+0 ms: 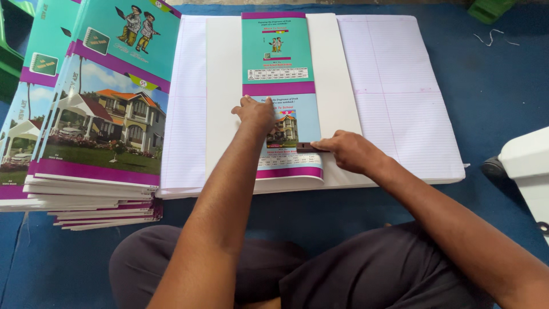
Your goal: The person inserts a printed cover sheet into a notebook, aligns it, and presses the spine with a small rectangular tool to crease the binding. The person repeats this process for multiple notebooks.
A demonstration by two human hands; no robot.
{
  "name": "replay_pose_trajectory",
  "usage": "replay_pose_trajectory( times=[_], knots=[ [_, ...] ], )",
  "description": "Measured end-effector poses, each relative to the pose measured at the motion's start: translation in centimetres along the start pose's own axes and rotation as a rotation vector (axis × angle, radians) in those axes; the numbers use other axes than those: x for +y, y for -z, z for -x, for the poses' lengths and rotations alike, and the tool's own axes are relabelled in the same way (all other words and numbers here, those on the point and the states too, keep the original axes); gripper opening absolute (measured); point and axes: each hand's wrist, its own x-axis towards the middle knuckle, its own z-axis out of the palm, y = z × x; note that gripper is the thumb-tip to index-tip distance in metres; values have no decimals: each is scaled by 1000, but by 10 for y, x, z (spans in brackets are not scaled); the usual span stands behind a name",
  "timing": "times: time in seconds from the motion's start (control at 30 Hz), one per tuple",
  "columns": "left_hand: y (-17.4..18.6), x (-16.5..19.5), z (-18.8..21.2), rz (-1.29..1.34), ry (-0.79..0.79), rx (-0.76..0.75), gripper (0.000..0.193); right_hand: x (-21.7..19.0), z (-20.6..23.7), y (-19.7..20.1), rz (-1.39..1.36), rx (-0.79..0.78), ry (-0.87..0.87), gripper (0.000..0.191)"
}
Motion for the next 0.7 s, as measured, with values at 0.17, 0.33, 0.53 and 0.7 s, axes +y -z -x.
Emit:
replay_pose_trajectory(
  times=[0.17, 0.33, 0.53, 0.7],
  knots=[
    [-3, -3, -3, 15, 2, 8, 93, -13, 16, -1, -41, 14, 32, 51],
    [-10, -3, -8, 17, 13, -22, 94, -22, 26, -3, -25, -21, 44, 51],
    [-35, -4, -31, 32, 9, 55, 57, -21, 32, -6, -19, -76, 24, 49],
    [-43, -9, -33, 244, 78, 67, 62, -17, 33, -12, -30, -73, 48, 49]
  ],
)
